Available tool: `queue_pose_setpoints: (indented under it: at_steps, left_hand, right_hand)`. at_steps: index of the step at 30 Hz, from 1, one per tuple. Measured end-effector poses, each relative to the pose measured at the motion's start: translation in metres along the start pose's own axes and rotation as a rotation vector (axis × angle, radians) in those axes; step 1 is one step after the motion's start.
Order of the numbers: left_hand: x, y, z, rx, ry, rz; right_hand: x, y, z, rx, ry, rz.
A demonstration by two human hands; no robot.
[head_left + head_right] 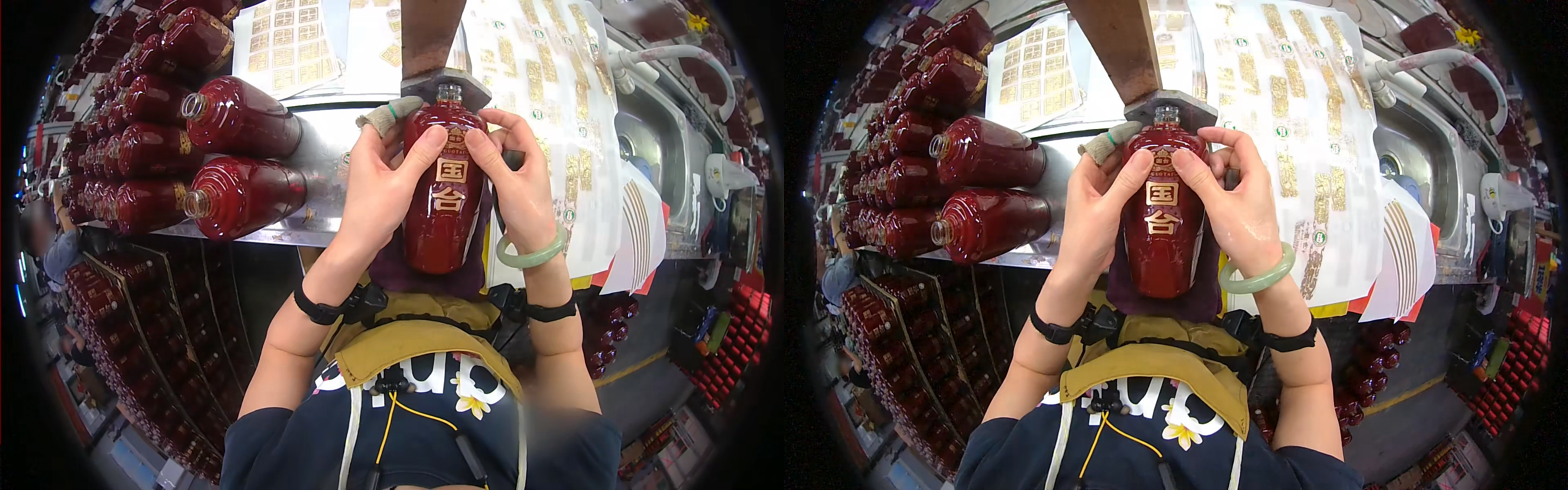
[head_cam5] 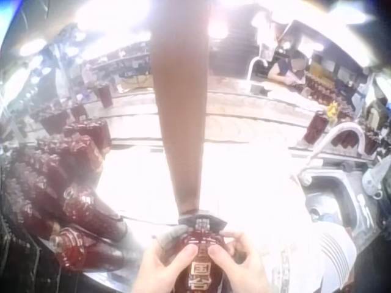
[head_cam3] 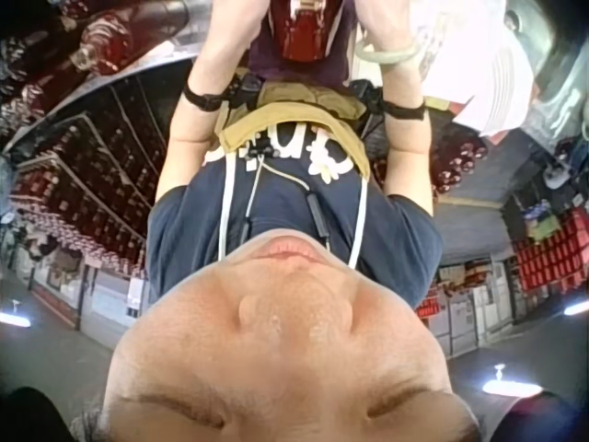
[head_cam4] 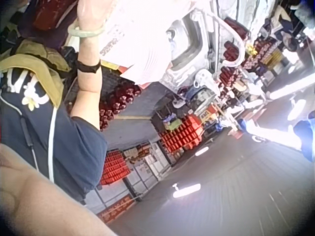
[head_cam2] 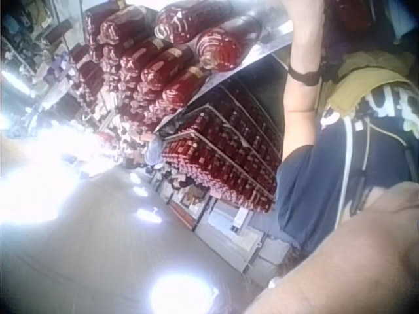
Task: The recorder applies intricate gold labels and seals to red liquor bottles on an assembly line, using a rubber scraper to smooth the adhesive.
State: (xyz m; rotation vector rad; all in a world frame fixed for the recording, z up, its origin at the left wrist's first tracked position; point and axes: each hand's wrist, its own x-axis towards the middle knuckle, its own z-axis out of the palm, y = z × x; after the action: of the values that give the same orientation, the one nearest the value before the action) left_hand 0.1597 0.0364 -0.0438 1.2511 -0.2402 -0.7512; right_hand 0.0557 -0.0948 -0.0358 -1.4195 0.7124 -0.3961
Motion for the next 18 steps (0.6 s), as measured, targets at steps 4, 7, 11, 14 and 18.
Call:
queue_pose_setpoints:
  at_steps: [4,7,11,14,18]
  left_hand:
    - [-0.004,0.005,0.005,0.000,-0.017,0.013]
    - [-0.007,0.000,0.008,0.113,-0.020,0.122]
    - [-0.010,0.002,0.014,0.216,0.005,0.166]
    - [-0.010,-0.002,0.015,0.197,0.007,0.181]
    - [-0.010,-0.003,0.018,0.213,0.029,0.197]
  right_hand:
    - [0.006,-0.013,-0.021,0.062,-0.077,-0.004]
    - [0.013,-0.019,-0.032,-0.101,-0.069,-0.336]
    - [0.023,-0.057,-0.032,-0.535,-0.137,-0.784]
    - [0.024,-0.072,-0.019,-0.796,-0.276,-0.946]
    - [0.041,-0.076,-0.011,-0.905,-0.356,-1.030]
